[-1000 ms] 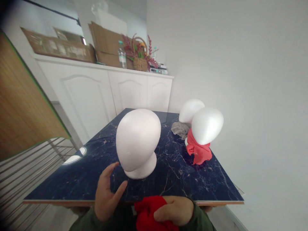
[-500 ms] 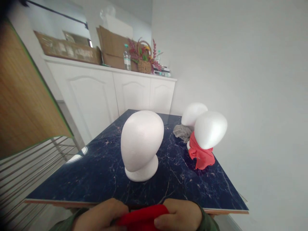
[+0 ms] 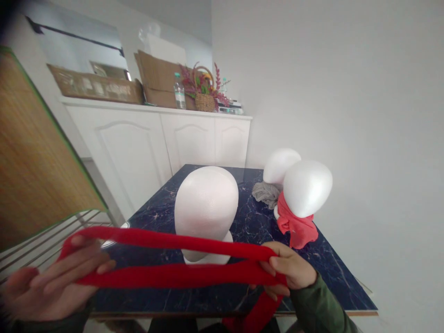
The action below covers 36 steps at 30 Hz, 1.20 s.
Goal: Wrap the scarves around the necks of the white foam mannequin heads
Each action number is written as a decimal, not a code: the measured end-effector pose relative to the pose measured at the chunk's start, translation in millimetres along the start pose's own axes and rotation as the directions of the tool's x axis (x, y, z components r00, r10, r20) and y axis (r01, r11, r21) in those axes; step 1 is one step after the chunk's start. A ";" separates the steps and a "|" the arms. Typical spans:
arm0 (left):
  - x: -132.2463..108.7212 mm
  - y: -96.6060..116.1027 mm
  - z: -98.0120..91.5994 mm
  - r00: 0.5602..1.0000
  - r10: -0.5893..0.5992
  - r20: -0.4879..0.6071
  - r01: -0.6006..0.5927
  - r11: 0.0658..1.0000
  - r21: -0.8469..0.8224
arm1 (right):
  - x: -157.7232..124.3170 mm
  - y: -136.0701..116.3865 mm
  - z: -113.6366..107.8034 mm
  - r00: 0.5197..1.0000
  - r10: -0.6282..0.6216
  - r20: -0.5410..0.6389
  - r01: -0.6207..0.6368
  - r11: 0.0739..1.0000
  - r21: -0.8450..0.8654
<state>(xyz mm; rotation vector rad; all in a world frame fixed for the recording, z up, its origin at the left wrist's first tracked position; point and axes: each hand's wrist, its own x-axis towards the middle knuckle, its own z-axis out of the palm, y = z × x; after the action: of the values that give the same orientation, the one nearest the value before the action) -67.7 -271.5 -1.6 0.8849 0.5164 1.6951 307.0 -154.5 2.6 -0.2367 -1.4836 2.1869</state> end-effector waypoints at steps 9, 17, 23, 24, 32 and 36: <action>141.0 77.7 54.6 0.967 0.161 0.195 -0.080 0.928 -0.364 | 97.4 -111.2 -22.1 0.926 -0.305 -0.222 0.349 0.916 0.198; 196.9 78.8 -4.0 0.997 -0.015 0.082 0.040 0.949 -0.313 | 109.6 -71.9 -98.2 0.929 -0.201 -0.310 0.331 0.824 0.459; 194.7 17.2 -35.3 0.989 -0.026 -0.144 -0.025 0.940 -0.340 | 121.2 -26.1 -110.2 0.776 -0.175 -0.605 0.328 0.933 0.150; 189.8 1.7 -40.3 0.985 -0.028 -0.170 -0.031 0.940 -0.340 | 122.5 -15.2 -110.6 0.738 -0.163 -0.655 0.279 0.957 0.077; 105.1 -93.3 -85.4 0.861 -0.506 -0.054 0.508 0.859 0.055 | 104.0 83.5 -103.0 0.663 -0.123 -0.738 -0.058 0.975 -0.215; 78.4 -106.8 -80.1 0.686 -0.727 0.033 0.660 0.640 0.394 | 95.4 95.7 -94.2 0.636 -0.370 -0.678 -0.326 0.667 -0.670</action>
<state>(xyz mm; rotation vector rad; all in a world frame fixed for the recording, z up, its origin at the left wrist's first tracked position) -72.6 -157.0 -105.6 0.9227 0.9185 0.7930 234.0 -59.0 -110.0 -1.2693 -1.6733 0.9709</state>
